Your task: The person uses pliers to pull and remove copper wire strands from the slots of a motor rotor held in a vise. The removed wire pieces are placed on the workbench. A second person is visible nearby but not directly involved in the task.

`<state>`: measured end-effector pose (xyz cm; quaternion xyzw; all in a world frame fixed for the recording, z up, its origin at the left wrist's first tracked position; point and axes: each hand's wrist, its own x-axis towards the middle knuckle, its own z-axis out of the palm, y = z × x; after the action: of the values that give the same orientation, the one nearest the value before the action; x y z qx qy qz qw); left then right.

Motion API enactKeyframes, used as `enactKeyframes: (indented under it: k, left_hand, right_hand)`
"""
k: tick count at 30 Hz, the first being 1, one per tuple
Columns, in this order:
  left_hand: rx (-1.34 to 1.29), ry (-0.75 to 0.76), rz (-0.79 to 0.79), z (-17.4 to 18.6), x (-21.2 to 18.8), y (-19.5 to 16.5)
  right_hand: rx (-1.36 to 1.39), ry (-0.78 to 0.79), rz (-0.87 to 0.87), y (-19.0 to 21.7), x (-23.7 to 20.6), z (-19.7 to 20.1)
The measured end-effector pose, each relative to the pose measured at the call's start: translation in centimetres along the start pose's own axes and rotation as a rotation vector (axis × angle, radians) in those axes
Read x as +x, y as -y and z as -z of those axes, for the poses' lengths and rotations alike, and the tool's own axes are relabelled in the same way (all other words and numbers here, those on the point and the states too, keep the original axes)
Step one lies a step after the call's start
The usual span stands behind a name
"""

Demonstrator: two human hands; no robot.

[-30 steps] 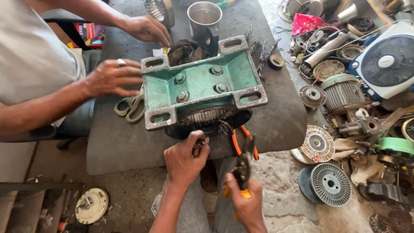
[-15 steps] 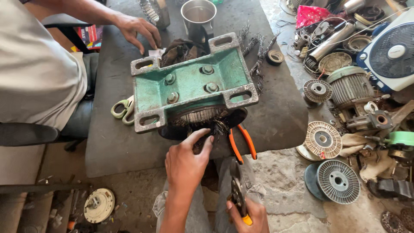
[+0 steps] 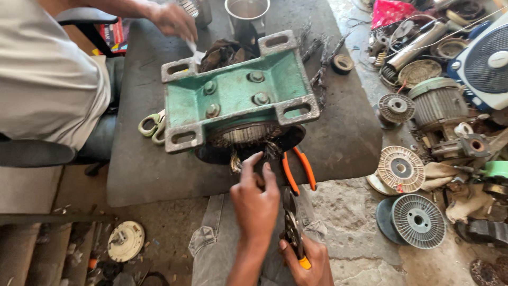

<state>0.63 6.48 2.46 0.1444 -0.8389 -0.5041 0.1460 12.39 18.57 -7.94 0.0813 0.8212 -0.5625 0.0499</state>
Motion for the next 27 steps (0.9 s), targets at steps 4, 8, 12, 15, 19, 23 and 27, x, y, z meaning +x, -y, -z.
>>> enactKeyframes:
  k: [4, 8, 12, 15, 19, 23, 27]
  left_hand:
    - [-0.032, -0.154, -0.229, -0.9, -0.3, 0.6]
    - [0.005, -0.063, -0.063, -0.2, 0.0, 0.3]
    - [0.031, -0.033, -0.054, 0.1, -0.1, -0.1]
    - [0.084, -0.103, -0.131, -0.2, 0.0, 0.3]
    - [0.136, -0.208, -0.234, -0.8, 0.0, 1.3]
    - [0.047, -0.228, -0.172, -1.2, -0.3, 1.0]
    - [0.020, -0.182, -0.126, -1.3, -0.9, -0.5]
  right_hand:
    - [-0.001, 0.013, -0.032, 0.8, -0.2, 0.0]
    - [0.029, 0.025, -0.053, 0.9, -0.3, 0.1]
    - [0.008, 0.037, 0.001, 0.5, -0.2, 0.1]
    - [-0.001, 0.033, 0.012, 0.3, -0.2, 0.1]
    - [0.010, 0.025, 0.006, 0.2, -0.6, 0.1]
    - [0.030, 0.034, 0.009, 0.2, -0.9, 0.3]
    - [0.046, 0.046, 0.011, 0.2, -0.7, 0.6]
